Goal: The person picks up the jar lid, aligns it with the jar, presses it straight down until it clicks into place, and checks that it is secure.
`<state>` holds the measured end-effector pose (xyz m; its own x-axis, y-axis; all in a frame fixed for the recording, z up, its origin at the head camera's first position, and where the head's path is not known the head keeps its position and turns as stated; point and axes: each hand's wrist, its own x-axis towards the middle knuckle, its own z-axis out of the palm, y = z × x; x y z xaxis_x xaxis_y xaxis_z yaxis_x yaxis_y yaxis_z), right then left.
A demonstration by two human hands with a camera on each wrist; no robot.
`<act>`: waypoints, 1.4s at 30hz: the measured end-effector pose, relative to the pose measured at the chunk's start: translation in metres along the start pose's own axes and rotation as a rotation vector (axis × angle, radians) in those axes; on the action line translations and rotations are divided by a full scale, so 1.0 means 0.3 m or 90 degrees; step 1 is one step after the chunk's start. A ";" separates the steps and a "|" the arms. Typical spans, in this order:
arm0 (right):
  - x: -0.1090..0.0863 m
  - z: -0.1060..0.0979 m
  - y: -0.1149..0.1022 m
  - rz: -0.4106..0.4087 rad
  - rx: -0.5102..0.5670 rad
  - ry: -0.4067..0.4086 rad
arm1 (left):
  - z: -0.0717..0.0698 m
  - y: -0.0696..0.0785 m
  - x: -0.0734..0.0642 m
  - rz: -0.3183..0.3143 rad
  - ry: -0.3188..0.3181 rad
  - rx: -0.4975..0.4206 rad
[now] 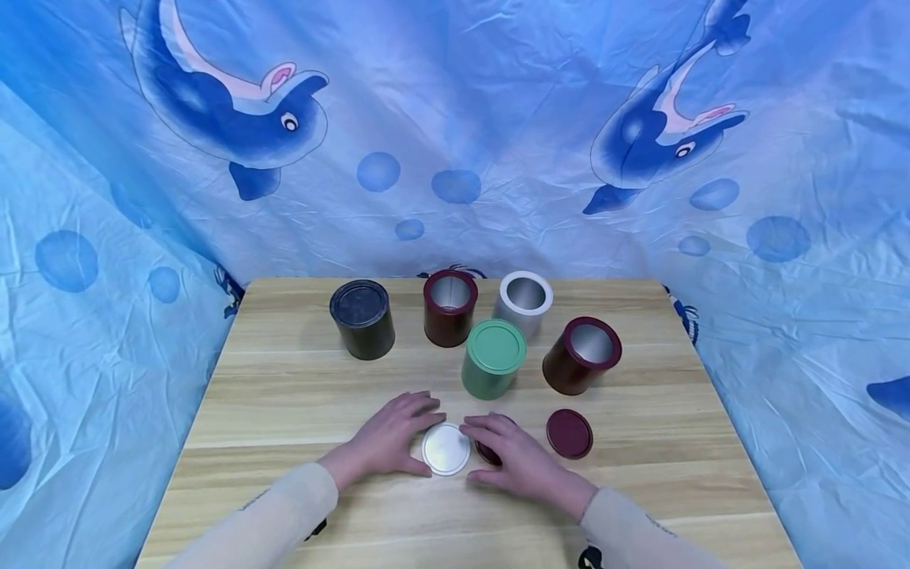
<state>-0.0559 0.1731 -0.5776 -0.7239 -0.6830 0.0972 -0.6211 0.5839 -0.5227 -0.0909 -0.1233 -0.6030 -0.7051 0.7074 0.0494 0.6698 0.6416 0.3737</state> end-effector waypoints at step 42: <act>0.026 0.085 0.045 -0.041 -0.069 0.012 | 0.030 -0.010 -0.025 -0.013 0.023 0.027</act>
<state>-0.0623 0.1645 -0.6055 -0.6867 -0.7125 0.1442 -0.6942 0.5839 -0.4209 -0.0855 -0.1277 -0.6129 -0.7256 0.6840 0.0755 0.6645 0.6679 0.3352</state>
